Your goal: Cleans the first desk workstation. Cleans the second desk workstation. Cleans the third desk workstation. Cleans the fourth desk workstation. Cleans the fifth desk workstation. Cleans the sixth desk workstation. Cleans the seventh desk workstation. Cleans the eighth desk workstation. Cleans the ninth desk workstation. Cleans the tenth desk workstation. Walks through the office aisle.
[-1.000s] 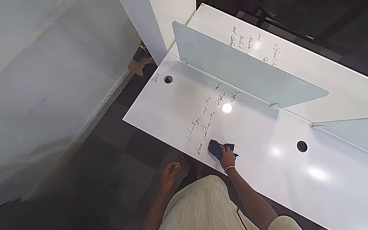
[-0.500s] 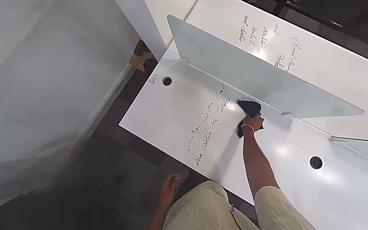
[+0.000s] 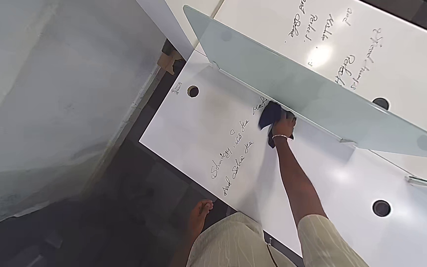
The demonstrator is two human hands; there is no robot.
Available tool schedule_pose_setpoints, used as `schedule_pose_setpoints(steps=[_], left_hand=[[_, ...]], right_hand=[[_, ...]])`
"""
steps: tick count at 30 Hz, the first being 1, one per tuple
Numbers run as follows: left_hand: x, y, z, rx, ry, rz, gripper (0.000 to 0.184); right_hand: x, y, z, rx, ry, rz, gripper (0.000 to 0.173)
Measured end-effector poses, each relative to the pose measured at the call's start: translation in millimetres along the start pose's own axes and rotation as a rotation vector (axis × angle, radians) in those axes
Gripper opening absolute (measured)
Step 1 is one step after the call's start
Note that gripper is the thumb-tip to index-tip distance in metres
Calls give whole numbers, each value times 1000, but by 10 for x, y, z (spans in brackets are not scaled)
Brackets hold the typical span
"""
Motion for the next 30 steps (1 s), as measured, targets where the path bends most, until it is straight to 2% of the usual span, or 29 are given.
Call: schedule_pose_setpoints(steps=[2,4,8,12,15,16,20,23,26,30], left_hand=[[15,14,8,8,-6,0,24],[55,29,-18,24,-17,3,25],[39,-7,-39,45,-34,8,26],[-72,-44,-64,55,-17,-25,26],[-61,-40,-31,63,-11,-22,27],[-40,-25,-18,67,-7,-13,27],[-6,30,48,61,-14,8,27],[-2,95,106,39,-18,5,25],[28,156,173,24,-1,6,25],[-7,190,251,20,15,-49,25]], right_hand=[[-28,-56,17,-59,-18,-108,51],[35,26,-62,-41,-43,-125,53],[208,769,-413,175,1,146,64],[189,1649,-735,210,66,347,87],[274,1935,-896,235,88,387,95],[318,1925,-919,227,85,390,92],[586,1681,-976,187,73,363,58],[763,1640,-1026,218,55,293,48],[771,2116,-1122,340,30,312,50],[599,3114,-1541,536,149,586,50]])
Point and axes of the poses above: each hand's wrist, its own y-axis away from the middle knuckle, its own z-axis out of the back of the hand, x = y × z, the point moved 9 cm from there along -y, towards the middle knuckle, and after that the axes turned 11 degrees about -z, right-handed, at the moved point
